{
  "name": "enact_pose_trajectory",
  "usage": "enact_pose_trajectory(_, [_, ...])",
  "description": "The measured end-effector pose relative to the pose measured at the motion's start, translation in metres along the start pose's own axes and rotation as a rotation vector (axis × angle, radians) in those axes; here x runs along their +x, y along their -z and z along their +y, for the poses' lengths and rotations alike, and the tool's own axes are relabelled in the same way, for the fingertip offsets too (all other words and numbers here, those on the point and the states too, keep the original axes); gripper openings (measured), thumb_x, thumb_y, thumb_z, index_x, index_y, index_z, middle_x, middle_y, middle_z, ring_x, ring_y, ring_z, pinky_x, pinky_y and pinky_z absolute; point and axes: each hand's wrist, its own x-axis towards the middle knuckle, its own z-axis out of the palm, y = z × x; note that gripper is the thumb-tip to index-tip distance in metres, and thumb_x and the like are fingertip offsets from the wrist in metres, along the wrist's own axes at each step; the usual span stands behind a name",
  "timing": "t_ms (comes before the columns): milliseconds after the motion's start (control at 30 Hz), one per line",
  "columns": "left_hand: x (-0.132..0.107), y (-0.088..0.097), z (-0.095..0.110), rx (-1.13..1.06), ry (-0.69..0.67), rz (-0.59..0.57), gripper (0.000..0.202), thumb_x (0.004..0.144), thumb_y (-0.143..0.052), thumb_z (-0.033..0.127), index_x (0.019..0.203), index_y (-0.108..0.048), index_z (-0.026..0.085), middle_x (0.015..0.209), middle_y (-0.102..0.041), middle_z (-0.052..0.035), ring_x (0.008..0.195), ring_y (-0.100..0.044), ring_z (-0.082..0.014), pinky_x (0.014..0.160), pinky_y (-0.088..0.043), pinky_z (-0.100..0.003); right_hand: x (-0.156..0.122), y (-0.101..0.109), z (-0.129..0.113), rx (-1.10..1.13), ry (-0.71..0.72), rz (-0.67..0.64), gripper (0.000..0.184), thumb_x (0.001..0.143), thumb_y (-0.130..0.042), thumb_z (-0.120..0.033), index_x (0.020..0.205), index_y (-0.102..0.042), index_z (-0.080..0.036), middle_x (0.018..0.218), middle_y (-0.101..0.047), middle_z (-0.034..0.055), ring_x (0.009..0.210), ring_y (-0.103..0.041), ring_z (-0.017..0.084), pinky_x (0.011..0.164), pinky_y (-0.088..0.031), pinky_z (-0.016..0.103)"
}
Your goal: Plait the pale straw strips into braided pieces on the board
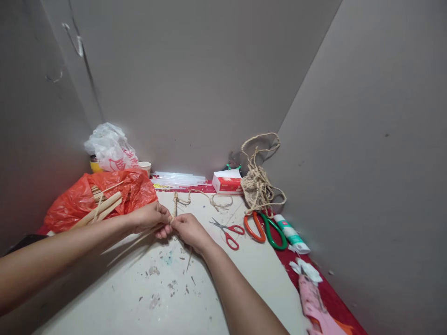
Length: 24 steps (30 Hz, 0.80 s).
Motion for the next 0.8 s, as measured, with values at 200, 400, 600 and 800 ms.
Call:
enact_pose_trajectory(200, [-0.004, -0.012, -0.006, 0.167, -0.102, 0.171, 0.011, 0.076, -0.042, 0.009, 0.074, -0.050, 0.016, 0.050, -0.058, 0.0004, 0.042, -0.056, -0.0129, 0.044, -0.041, -0.022, -0.003, 0.001, -0.005, 0.334, -0.097, -0.101, 0.021, 0.069, -0.055, -0.029, 0.057, -0.045, -0.016, 0.041, -0.028, -0.0105, 0.034, -0.015, 0.002, 0.035, -0.006, 0.018])
enact_pose_trajectory(400, [-0.010, -0.022, -0.014, 0.737, -0.348, 0.409, 0.017, 0.076, -0.044, 0.014, 0.075, -0.060, 0.014, 0.059, -0.063, -0.0048, 0.056, -0.057, -0.0139, 0.056, -0.040, -0.023, -0.006, -0.004, -0.004, 0.373, -0.150, 0.021, 0.020, 0.069, -0.056, -0.027, 0.059, -0.041, -0.018, 0.040, -0.028, -0.0115, 0.033, -0.015, 0.001, 0.034, -0.007, 0.016])
enact_pose_trajectory(600, [-0.010, -0.028, -0.013, 0.972, -0.364, 0.442, 0.018, 0.072, -0.046, 0.016, 0.075, -0.063, 0.014, 0.071, -0.065, -0.0082, 0.065, -0.057, -0.0162, 0.058, -0.038, -0.023, -0.005, -0.011, -0.001, 0.302, -0.131, 0.132, 0.022, 0.068, -0.052, -0.022, 0.051, -0.038, -0.018, 0.036, -0.032, -0.0089, 0.030, -0.021, 0.002, 0.031, -0.010, 0.017])
enact_pose_trajectory(800, [-0.009, -0.027, -0.009, 0.896, -0.383, 0.397, 0.016, 0.069, -0.049, 0.013, 0.077, -0.064, 0.014, 0.067, -0.065, -0.0058, 0.061, -0.057, -0.0146, 0.055, -0.037, -0.022, -0.004, -0.013, 0.001, 0.295, -0.068, 0.186, 0.025, 0.068, -0.051, -0.022, 0.047, -0.038, -0.018, 0.033, -0.031, -0.0086, 0.029, -0.021, 0.002, 0.031, -0.009, 0.018])
